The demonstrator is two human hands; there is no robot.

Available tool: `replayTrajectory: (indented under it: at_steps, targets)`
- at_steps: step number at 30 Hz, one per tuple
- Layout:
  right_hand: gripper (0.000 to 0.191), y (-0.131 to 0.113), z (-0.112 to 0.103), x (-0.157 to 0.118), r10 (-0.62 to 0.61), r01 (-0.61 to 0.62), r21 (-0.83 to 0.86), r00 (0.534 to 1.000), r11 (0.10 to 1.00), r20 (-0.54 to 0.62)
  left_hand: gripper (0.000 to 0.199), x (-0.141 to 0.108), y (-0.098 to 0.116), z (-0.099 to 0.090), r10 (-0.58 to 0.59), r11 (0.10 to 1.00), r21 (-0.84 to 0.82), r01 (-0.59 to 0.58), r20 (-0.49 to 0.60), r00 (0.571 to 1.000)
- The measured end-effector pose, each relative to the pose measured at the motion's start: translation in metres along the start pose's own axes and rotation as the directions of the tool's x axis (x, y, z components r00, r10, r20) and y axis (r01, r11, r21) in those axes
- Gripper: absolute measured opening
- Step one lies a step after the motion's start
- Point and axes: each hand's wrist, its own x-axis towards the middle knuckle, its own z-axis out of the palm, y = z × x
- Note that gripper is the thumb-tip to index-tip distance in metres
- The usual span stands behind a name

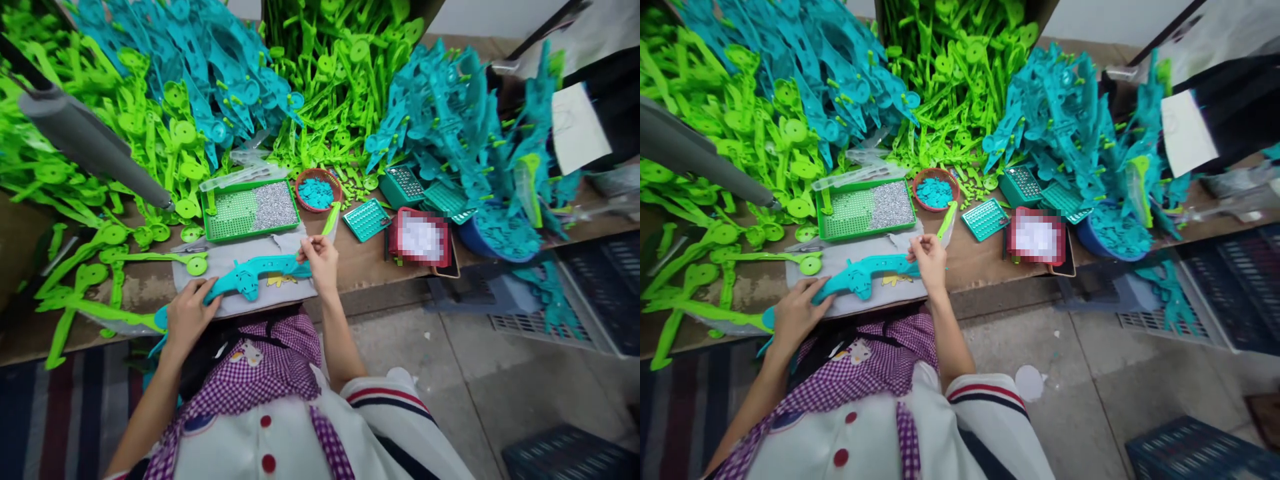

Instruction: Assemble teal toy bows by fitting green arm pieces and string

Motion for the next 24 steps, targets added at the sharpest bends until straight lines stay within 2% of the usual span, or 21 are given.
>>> replayTrajectory:
  at_steps: [5,8,10,12,14,18,21,24]
  targets:
    - [0.029,-0.035,0.019,0.004,-0.127,0.144,-0.151,0.985,0.978,0.117,0.036,-0.001,0.001,0.001,0.004,1.000,0.019,-0.003,-0.011,1.000]
    - [0.032,-0.054,0.043,0.007,-0.229,0.258,-0.133,0.952,0.957,0.202,0.037,-0.001,0.002,0.001,0.003,0.999,0.032,-0.003,-0.006,1.000]
    - [0.035,-0.056,0.052,0.007,-0.259,0.299,-0.125,0.930,0.946,0.261,0.038,-0.001,0.002,0.001,0.000,0.999,0.038,0.000,-0.005,1.000]
    - [0.037,-0.047,0.050,0.004,-0.225,0.297,-0.175,0.913,0.939,0.339,0.038,-0.001,0.003,0.000,0.001,0.999,0.036,-0.001,-0.003,1.000]
    - [0.035,-0.031,0.036,-0.001,-0.128,0.261,-0.288,0.904,0.921,0.408,0.037,-0.001,0.004,-0.001,0.007,1.000,0.029,-0.007,0.002,1.000]
    - [0.027,-0.002,0.010,-0.011,0.052,0.235,-0.554,0.890,0.798,0.453,0.038,-0.001,0.004,-0.002,0.014,1.000,0.011,-0.014,0.003,1.000]
    - [0.025,0.002,0.008,-0.013,0.082,0.280,-0.676,0.889,0.682,0.450,0.038,-0.001,0.003,-0.001,0.003,1.000,0.003,-0.003,-0.002,1.000]
    - [0.025,0.000,0.012,-0.012,0.102,0.302,-0.736,0.888,0.606,0.449,0.037,-0.001,0.004,0.000,0.010,1.000,0.030,-0.009,-0.010,1.000]
